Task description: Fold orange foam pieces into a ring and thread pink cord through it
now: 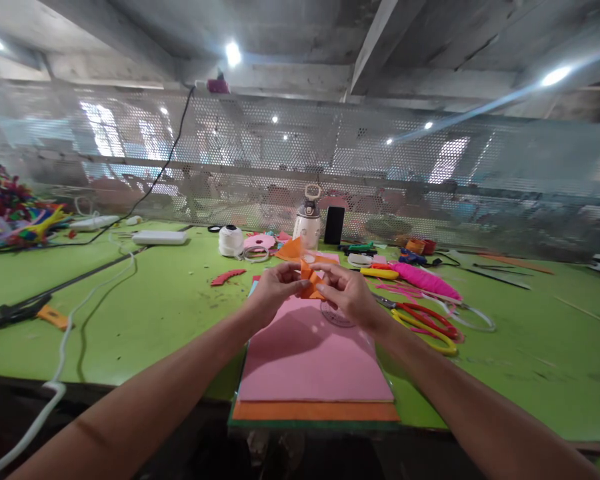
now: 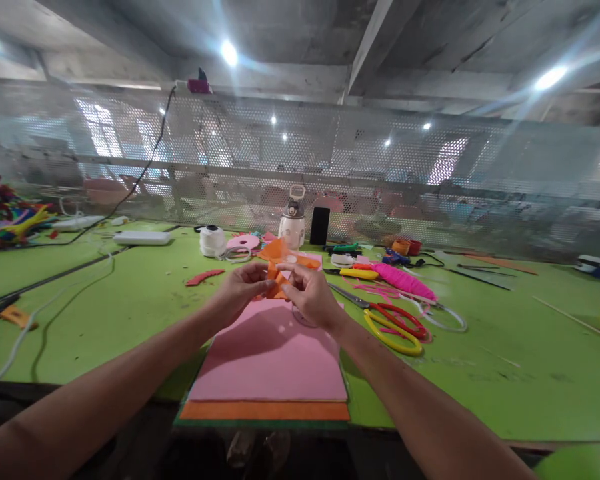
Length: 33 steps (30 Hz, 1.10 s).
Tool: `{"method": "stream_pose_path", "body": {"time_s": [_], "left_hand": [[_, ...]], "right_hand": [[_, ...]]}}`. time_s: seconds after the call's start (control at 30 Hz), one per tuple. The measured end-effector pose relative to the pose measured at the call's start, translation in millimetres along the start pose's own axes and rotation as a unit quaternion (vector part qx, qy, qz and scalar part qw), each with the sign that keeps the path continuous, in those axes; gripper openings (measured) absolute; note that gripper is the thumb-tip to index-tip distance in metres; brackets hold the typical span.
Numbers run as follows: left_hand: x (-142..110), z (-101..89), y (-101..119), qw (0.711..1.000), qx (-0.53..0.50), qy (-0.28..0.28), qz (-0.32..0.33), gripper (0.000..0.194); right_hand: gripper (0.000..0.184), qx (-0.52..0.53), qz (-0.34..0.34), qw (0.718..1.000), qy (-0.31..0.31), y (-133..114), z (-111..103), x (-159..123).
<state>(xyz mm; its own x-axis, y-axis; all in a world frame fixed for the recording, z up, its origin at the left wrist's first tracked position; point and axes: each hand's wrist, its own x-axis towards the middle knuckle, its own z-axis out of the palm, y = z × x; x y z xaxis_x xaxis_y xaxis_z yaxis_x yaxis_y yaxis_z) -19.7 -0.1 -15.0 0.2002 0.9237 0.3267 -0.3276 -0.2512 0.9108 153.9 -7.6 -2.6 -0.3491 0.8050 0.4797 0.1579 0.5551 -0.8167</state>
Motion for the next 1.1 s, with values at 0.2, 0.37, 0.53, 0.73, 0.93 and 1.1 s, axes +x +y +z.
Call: {"method": "stream_pose_path", "body": {"time_s": [0.2,0.37,0.53,0.73,0.93,1.1], "left_hand": [[0,-3.1,-1,1.000,0.013,0.010,-0.016,0.035],[1,-3.0,-2,1.000,0.018,-0.012,-0.003,0.030],[1,-4.4,-4,0.999,0.038,-0.001,-0.007,0.024],[-2,-1.4,2,0.999,-0.004,0.015,-0.029,0.026],[-2,-2.1,1,0.999,-0.019,0.004,-0.045,0.024],[-2,-2.3,-1,0.998,-0.032,-0.006,-0.050,0.018]], "right_hand": [[0.042,-0.011,0.008,1.000,-0.004,-5,-1,-2],[0.044,0.004,0.008,1.000,-0.007,-3,-1,-1],[0.042,-0.004,-0.002,1.000,-0.004,-2,0,-1],[0.051,0.011,0.027,0.999,-0.013,-3,1,-2],[0.054,0.086,0.081,0.991,-0.064,-4,1,-3],[0.059,0.126,0.109,0.983,-0.072,-12,1,-4]]}}
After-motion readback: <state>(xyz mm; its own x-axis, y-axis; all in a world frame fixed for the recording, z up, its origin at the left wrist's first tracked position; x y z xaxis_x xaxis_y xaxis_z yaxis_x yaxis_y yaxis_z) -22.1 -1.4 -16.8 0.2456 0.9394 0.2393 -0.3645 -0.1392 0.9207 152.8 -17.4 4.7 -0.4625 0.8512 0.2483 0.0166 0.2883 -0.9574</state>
